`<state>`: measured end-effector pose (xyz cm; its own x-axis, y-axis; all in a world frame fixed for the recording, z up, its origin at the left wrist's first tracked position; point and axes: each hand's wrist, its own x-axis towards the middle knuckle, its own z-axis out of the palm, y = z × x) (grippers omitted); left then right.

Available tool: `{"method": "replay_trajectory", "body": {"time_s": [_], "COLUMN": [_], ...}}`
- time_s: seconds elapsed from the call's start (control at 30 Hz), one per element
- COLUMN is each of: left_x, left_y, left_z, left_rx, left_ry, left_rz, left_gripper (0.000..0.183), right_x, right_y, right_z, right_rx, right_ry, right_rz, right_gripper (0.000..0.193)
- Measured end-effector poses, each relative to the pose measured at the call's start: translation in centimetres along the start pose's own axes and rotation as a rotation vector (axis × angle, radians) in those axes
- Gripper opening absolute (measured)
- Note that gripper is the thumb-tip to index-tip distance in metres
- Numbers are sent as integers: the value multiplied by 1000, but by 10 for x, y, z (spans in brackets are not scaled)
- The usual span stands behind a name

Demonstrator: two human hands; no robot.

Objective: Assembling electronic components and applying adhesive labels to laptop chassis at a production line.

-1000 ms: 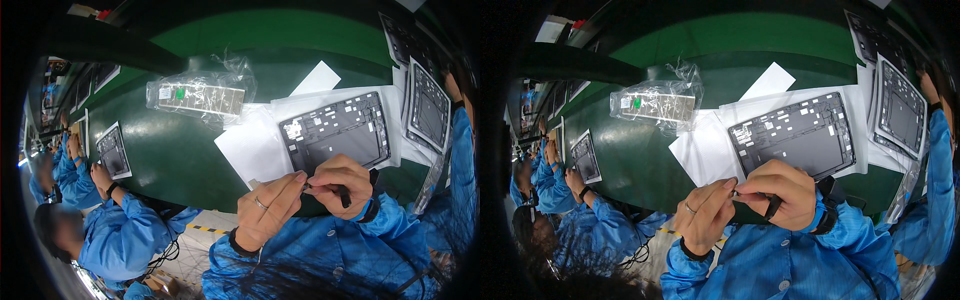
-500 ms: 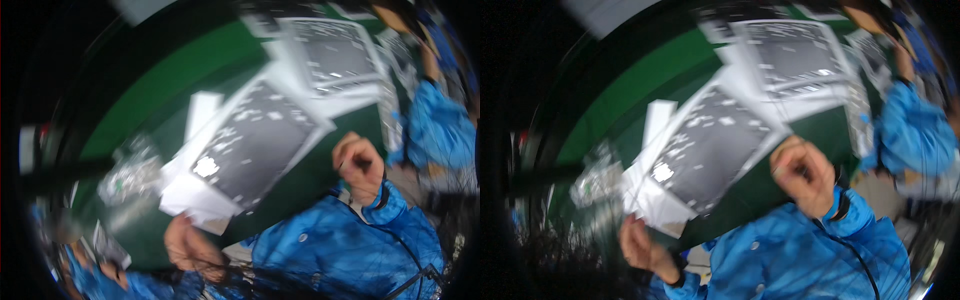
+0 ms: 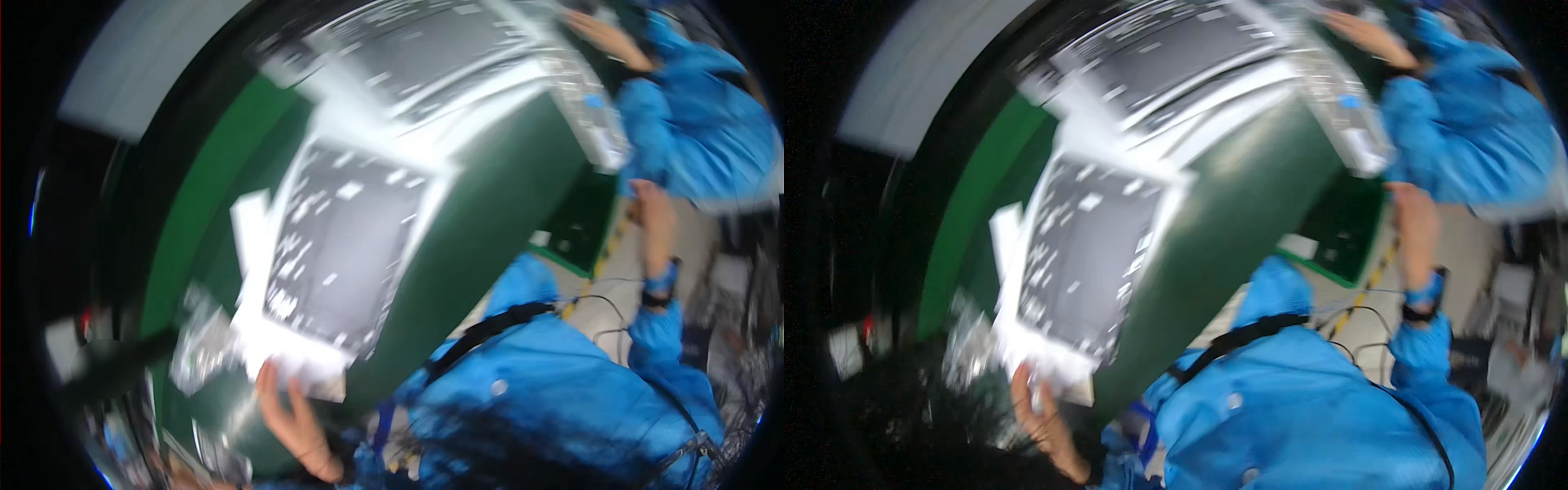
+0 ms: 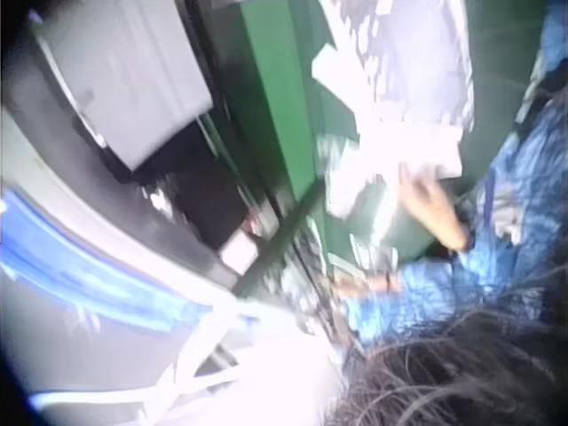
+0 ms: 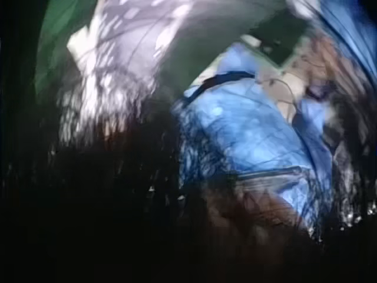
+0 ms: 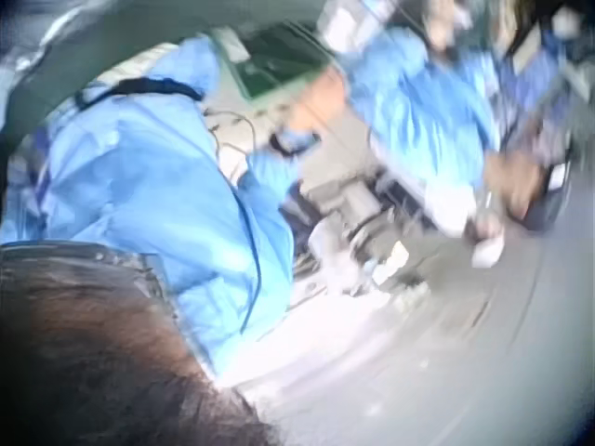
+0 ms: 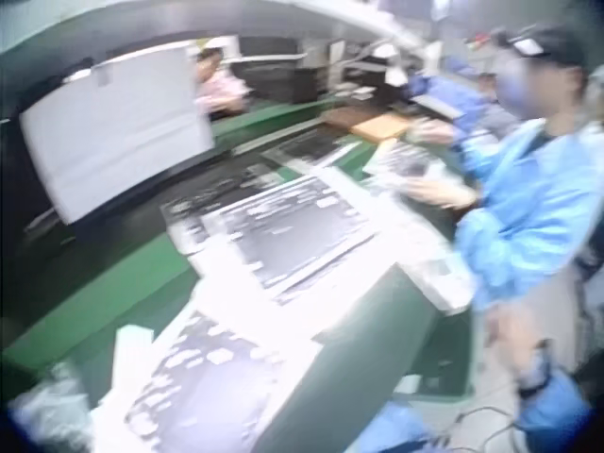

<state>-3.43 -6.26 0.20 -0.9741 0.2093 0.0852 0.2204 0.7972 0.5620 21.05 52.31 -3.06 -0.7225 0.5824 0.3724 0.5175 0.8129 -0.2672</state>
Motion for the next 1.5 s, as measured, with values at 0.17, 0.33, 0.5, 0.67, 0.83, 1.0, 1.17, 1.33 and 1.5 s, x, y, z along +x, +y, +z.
{"method": "replay_trajectory", "body": {"time_s": [0.17, 0.33, 0.5, 0.67, 0.83, 1.0, 1.17, 1.33, 1.5], "left_x": [1, -20, -26, -26, -27, -25, -26, -26, -19], "left_y": [50, 33, 31, 32, 29, 30, 30, 28, 31], "left_z": [25, 21, 25, 23, 26, 26, 25, 24, 22], "left_rx": [-14, 74, 16, -11, -34, -48, -29, -28, -42], "left_ry": [-181, -93, -92, -132, -133, -132, -145, -130, -136], "left_rz": [-35, -76, -120, -163, -152, -147, -159, -160, -153], "left_gripper": [78, 100, 106, 106, 107, 107, 108, 109, 109], "right_x": [30, 18, -18, -27, -25, -27, -28, -28, -20], "right_y": [-163, -347, -412, -421, -424, -426, -427, -426, -422], "right_z": [-15, 45, 82, 82, 81, 82, 83, 85, 79], "right_rx": [800, 1426, 1222, 1064, 962, 1003, 984, 1004, 1107], "right_ry": [13, -1038, -1218, -1129, -1166, -1164, -1155, -1189, -1234], "right_rz": [-16, -92, -36, -82, 14, 91, 69, 94, 136], "right_gripper": [41, 16, 19, 19, 19, 18, 18, 16, 19]}}
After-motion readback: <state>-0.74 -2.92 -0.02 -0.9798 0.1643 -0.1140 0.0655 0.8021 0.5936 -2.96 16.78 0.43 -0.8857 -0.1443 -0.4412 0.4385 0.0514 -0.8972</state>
